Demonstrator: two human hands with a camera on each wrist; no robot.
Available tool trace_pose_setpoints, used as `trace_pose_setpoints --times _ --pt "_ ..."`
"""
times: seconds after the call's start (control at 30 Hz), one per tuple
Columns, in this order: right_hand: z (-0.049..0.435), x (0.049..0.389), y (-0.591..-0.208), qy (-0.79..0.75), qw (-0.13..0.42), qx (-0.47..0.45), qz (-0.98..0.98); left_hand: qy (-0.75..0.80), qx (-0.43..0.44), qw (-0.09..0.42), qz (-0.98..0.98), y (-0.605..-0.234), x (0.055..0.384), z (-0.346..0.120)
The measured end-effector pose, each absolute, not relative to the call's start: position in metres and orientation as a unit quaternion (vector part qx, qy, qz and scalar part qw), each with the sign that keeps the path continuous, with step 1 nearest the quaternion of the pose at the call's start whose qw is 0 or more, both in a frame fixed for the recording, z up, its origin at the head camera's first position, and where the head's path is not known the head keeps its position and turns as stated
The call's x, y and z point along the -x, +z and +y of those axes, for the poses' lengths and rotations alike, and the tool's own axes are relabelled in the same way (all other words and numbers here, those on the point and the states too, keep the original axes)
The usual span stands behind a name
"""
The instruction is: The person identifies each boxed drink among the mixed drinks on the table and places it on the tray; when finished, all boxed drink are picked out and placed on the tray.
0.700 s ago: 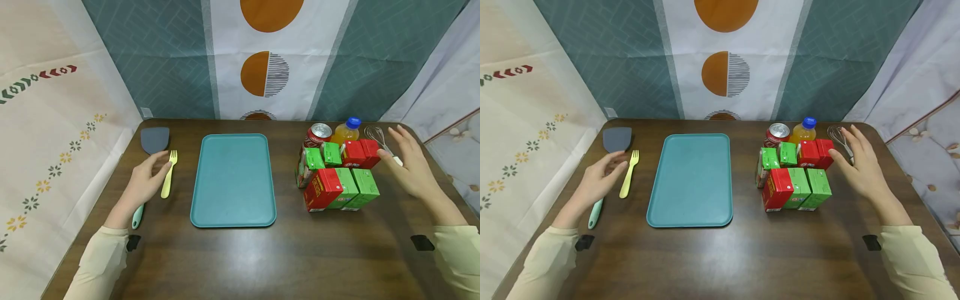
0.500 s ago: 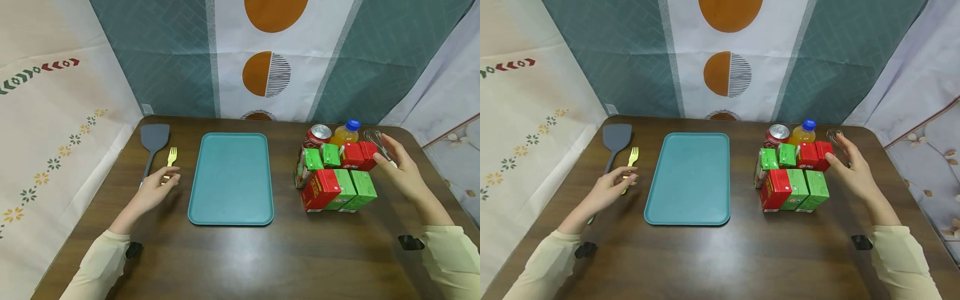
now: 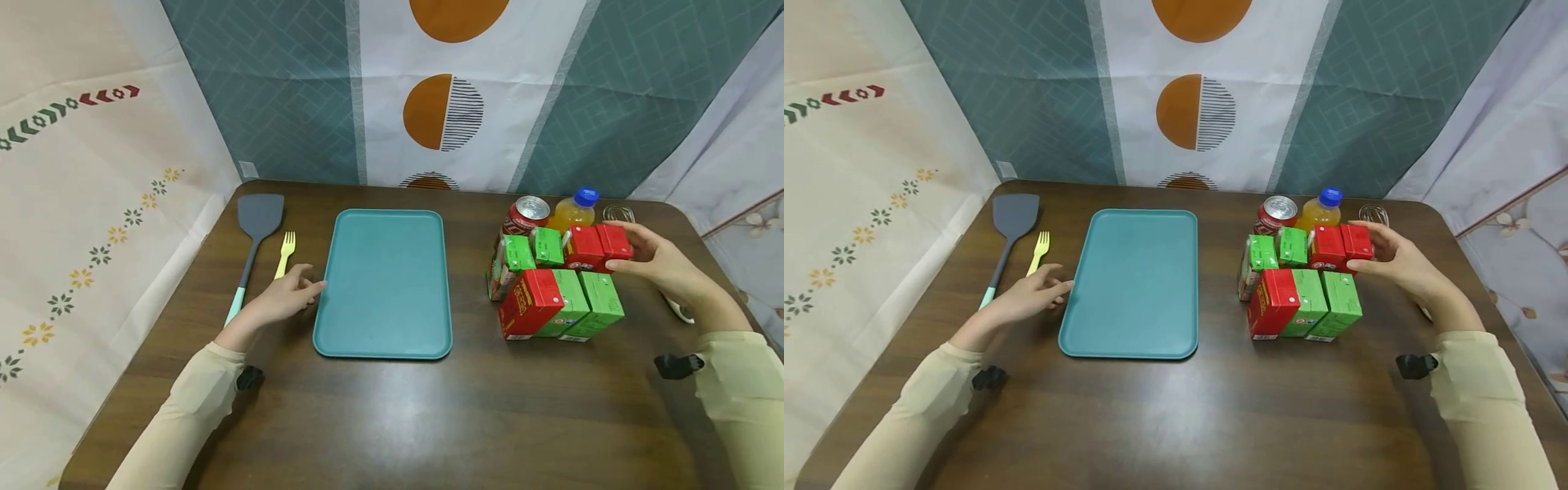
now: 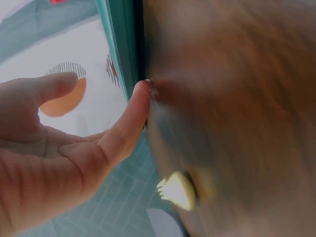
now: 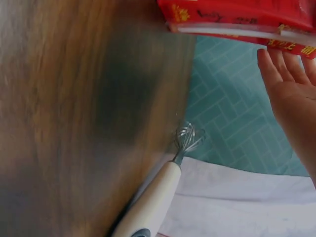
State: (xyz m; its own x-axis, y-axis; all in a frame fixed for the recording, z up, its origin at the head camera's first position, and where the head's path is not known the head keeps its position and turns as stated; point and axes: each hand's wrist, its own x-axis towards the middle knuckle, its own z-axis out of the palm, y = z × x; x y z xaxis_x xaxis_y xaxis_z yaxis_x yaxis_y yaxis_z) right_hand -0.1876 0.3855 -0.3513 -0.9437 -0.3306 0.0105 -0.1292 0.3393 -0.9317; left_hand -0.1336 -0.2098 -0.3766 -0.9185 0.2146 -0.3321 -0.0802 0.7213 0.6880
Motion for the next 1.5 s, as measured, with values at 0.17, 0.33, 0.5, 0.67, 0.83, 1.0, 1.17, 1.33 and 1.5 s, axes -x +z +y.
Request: trace_pose_setpoints --times 0.17,0.33,0.5,0.67,0.83,1.0,1.17,1.33,1.5 --pt "0.389 0.194 -0.349 -0.447 0.075 0.111 0.885 0.401 -0.025 0.220 0.889 -0.380 0.149 -0.201" --pt "0.393 0.187 -0.349 -0.401 0.073 0.105 0.907 0.402 -0.019 0.266 0.876 -0.381 0.158 -0.193" --pt "0.392 0.185 -0.350 -0.409 0.056 0.119 0.903 0.375 -0.026 0.268 0.887 -0.382 0.160 -0.189" --pt "0.391 0.188 -0.353 -0.415 0.060 0.116 0.901 0.349 -0.038 0.259 0.900 -0.384 0.160 -0.188" --pt "0.389 0.183 -0.357 -0.429 0.046 0.116 0.894 0.330 -0.038 0.262 0.906 -0.382 0.160 -0.186" --pt "0.386 0.181 -0.352 -0.423 0.044 0.107 0.899 0.313 -0.048 0.263 0.911 -0.380 0.161 -0.185" --pt "0.384 0.178 -0.345 -0.396 0.034 0.097 0.913 0.296 -0.056 0.262 0.917 -0.380 0.162 -0.183" --pt "0.388 0.176 -0.342 -0.420 0.009 0.091 0.903 0.291 -0.056 0.259 0.919 -0.380 0.161 -0.182" --pt "0.391 0.174 -0.334 -0.435 -0.022 0.090 0.896 0.284 -0.051 0.256 0.923 -0.382 0.162 -0.182"
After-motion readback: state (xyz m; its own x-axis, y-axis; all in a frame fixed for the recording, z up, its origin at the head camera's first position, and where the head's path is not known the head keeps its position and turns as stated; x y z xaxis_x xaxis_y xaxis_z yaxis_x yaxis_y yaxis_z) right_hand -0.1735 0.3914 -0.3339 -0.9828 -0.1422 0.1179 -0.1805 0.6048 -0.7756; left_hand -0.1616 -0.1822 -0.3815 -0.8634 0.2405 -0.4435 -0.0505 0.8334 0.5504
